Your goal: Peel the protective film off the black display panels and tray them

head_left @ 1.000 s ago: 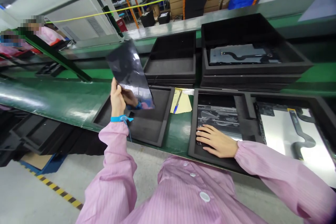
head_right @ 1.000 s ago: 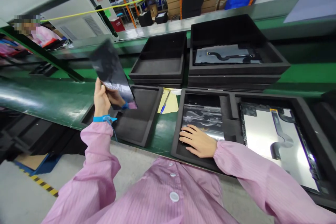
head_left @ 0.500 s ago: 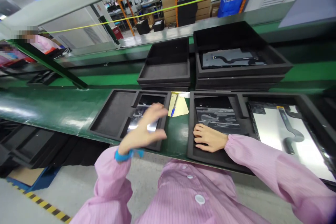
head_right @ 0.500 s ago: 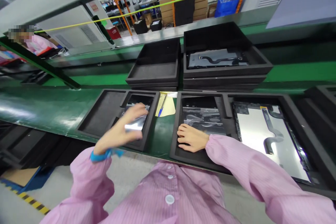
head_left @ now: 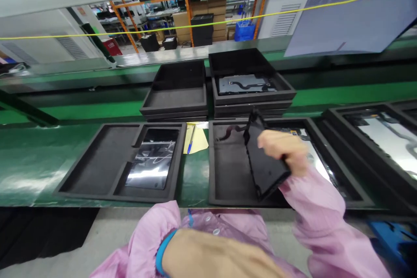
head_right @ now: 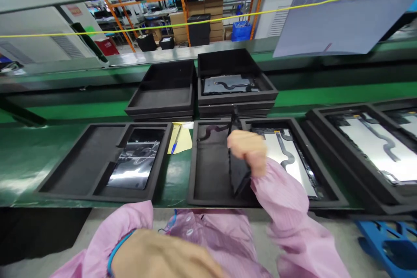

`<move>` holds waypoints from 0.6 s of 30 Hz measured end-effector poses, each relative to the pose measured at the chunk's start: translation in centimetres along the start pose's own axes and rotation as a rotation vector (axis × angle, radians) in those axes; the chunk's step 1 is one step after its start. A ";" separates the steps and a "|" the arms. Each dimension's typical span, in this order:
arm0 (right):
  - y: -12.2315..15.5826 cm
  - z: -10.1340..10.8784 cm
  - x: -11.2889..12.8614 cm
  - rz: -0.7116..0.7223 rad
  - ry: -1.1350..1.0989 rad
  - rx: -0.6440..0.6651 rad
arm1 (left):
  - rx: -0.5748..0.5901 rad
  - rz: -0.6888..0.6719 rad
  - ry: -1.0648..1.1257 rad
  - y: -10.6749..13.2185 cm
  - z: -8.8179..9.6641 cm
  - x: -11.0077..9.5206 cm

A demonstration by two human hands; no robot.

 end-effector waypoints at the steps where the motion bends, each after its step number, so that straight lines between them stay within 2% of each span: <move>1: -0.2 2.5 1.0 0.011 -0.010 -0.140 | -0.078 0.064 -0.034 -0.3 0.7 1.0; 4: 1.2 9.0 1.2 -0.102 -0.045 -0.585 | -0.361 0.245 -0.237 -0.7 2.2 4.5; 6: 2.7 10.8 -0.4 -0.252 -0.066 -0.772 | -0.508 0.250 -0.382 -0.8 2.1 6.0; 8: 3.5 10.6 -2.1 -0.348 -0.047 -0.848 | -0.585 0.206 -0.386 -1.0 1.4 6.8; 9: 3.7 10.3 -2.6 -0.355 -0.021 -0.911 | -0.624 0.235 -0.315 -0.9 1.2 7.2; 12: 3.8 8.7 -2.6 -0.291 0.117 -1.140 | -0.772 0.536 0.029 0.2 2.0 7.9; 14: 3.3 7.4 -2.0 -0.268 0.219 -1.205 | -0.850 0.724 0.210 1.1 3.0 7.2; 15: 2.9 7.0 -1.6 -0.275 0.270 -1.211 | -0.874 0.762 0.258 1.3 3.7 6.5; 18: 2.3 6.3 -0.4 -0.308 0.280 -1.218 | -0.940 0.755 0.332 1.3 5.4 4.3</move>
Point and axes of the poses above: each hand's wrist, its own y-axis away from the middle knuckle, its own z-axis out of the back of the hand, x = y × z, the point moved 7 cm from there along -y, towards the middle knuckle, and after that the axes turned 10 degrees about -y, right-handed, at the moved point
